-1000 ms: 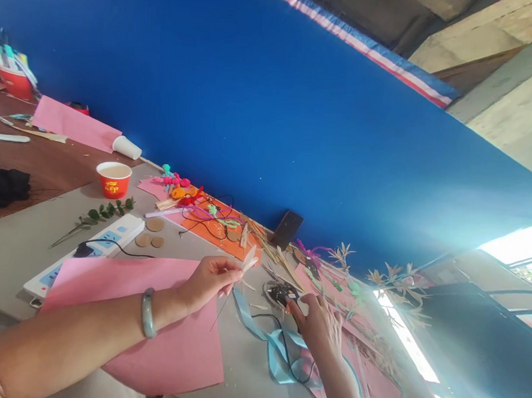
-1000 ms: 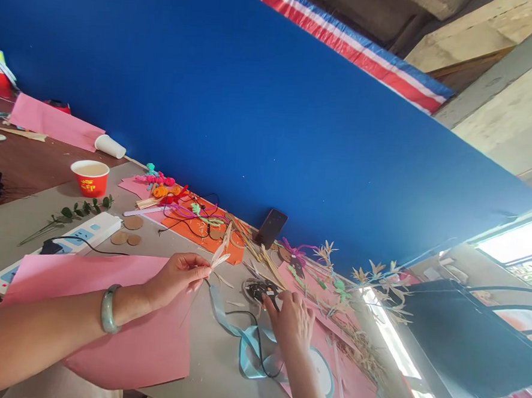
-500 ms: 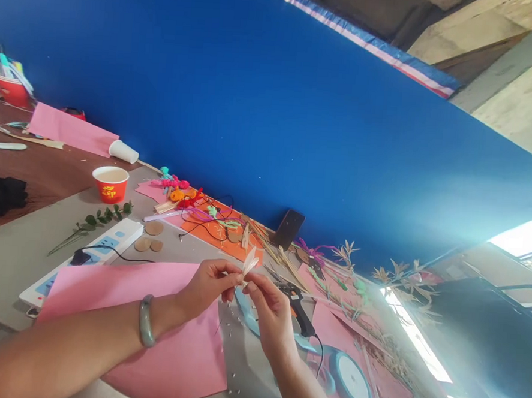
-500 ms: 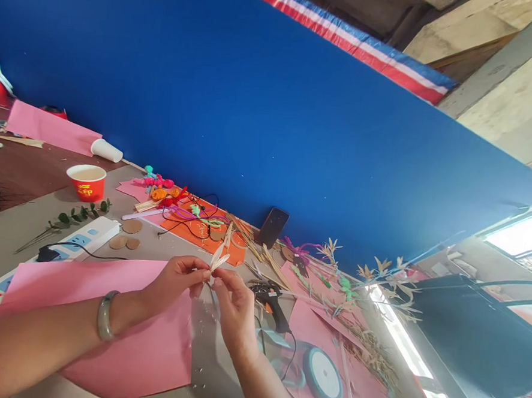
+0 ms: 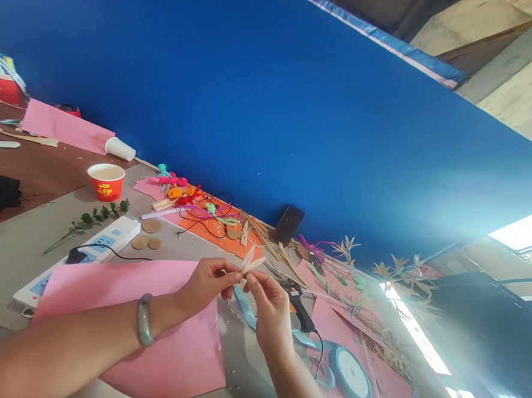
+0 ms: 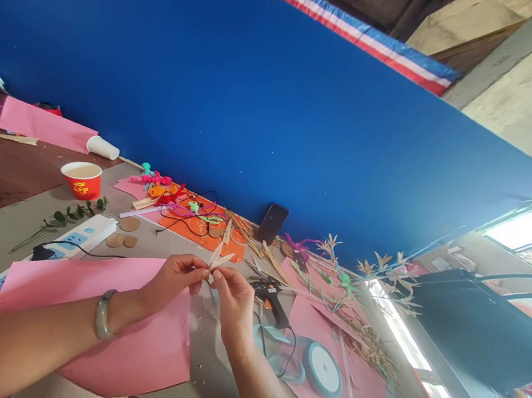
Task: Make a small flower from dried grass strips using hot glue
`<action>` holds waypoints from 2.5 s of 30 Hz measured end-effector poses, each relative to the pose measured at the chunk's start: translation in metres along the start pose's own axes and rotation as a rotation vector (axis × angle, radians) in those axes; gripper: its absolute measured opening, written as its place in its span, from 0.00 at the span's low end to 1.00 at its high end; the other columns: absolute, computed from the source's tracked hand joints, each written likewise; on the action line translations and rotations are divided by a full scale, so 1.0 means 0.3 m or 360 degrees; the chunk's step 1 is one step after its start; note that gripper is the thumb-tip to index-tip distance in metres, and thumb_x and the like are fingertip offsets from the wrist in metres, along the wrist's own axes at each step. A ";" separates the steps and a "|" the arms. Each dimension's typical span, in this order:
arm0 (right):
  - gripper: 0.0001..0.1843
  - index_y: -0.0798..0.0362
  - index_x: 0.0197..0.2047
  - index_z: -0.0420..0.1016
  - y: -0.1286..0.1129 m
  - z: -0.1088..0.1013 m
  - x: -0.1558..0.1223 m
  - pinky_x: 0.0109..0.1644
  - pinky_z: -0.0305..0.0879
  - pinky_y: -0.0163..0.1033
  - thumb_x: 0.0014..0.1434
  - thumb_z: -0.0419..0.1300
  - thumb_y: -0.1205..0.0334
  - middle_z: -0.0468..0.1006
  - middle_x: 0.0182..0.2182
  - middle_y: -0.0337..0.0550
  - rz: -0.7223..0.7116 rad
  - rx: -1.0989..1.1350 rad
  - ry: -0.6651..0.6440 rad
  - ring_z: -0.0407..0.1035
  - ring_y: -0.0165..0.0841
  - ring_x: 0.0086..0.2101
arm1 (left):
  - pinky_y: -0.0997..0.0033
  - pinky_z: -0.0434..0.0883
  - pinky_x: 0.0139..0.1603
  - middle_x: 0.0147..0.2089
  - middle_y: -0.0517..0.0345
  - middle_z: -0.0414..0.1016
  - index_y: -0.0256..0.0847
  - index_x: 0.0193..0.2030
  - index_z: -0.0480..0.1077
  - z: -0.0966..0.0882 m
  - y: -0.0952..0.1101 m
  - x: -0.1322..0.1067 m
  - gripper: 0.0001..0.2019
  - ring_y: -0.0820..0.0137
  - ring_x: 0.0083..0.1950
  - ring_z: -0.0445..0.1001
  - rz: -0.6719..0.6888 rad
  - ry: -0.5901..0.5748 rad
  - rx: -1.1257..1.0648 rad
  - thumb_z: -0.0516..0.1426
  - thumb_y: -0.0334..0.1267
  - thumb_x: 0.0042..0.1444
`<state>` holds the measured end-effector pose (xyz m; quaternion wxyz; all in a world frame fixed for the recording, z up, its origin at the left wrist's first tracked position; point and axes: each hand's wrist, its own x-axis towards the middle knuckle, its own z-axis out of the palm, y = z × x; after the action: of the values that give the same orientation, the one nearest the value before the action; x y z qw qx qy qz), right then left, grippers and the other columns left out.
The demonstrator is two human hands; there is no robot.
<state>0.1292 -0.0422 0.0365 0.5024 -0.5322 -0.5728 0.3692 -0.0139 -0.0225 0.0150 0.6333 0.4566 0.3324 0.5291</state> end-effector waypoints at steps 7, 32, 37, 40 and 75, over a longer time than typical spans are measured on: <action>0.12 0.54 0.30 0.78 -0.008 -0.003 0.010 0.37 0.64 0.37 0.53 0.63 0.53 0.74 0.23 0.38 0.0073 0.0058 -0.0013 0.66 0.32 0.28 | 0.76 0.64 0.23 0.18 0.63 0.68 0.35 0.29 0.72 -0.006 -0.016 0.000 0.12 0.77 0.20 0.65 0.0023 -0.0019 0.0039 0.62 0.44 0.50; 0.11 0.54 0.23 0.73 -0.042 0.010 0.005 0.35 0.60 0.35 0.50 0.64 0.57 0.69 0.20 0.35 0.0080 0.0191 0.0003 0.61 0.29 0.26 | 0.78 0.62 0.22 0.18 0.64 0.65 0.35 0.28 0.71 -0.007 -0.012 -0.012 0.10 0.78 0.20 0.64 0.0142 -0.0047 0.0096 0.61 0.41 0.52; 0.10 0.54 0.24 0.74 -0.034 0.013 0.004 0.36 0.60 0.35 0.50 0.65 0.57 0.70 0.21 0.35 0.0054 0.0200 0.0017 0.62 0.29 0.26 | 0.77 0.62 0.22 0.17 0.64 0.65 0.35 0.27 0.71 -0.007 -0.010 -0.015 0.10 0.78 0.19 0.63 0.0135 -0.0034 0.0107 0.61 0.41 0.52; 0.10 0.54 0.24 0.75 -0.032 0.019 0.003 0.35 0.60 0.36 0.50 0.65 0.57 0.70 0.21 0.36 0.0026 0.0194 0.0045 0.62 0.29 0.26 | 0.78 0.61 0.22 0.17 0.64 0.64 0.35 0.27 0.71 -0.007 -0.010 -0.013 0.10 0.78 0.19 0.63 0.0143 -0.0021 0.0118 0.61 0.41 0.52; 0.09 0.50 0.37 0.80 0.013 0.054 -0.031 0.45 0.63 0.40 0.53 0.61 0.61 0.78 0.36 0.41 0.0002 0.0138 0.0010 0.69 0.34 0.36 | 0.79 0.61 0.22 0.18 0.65 0.65 0.36 0.27 0.70 -0.021 -0.016 -0.008 0.06 0.78 0.20 0.63 0.0260 0.0190 0.0512 0.57 0.35 0.52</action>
<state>0.1139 -0.0488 0.0274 0.5266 -0.5112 -0.5544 0.3924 -0.0183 -0.0236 0.0081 0.4861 0.5454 0.4115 0.5449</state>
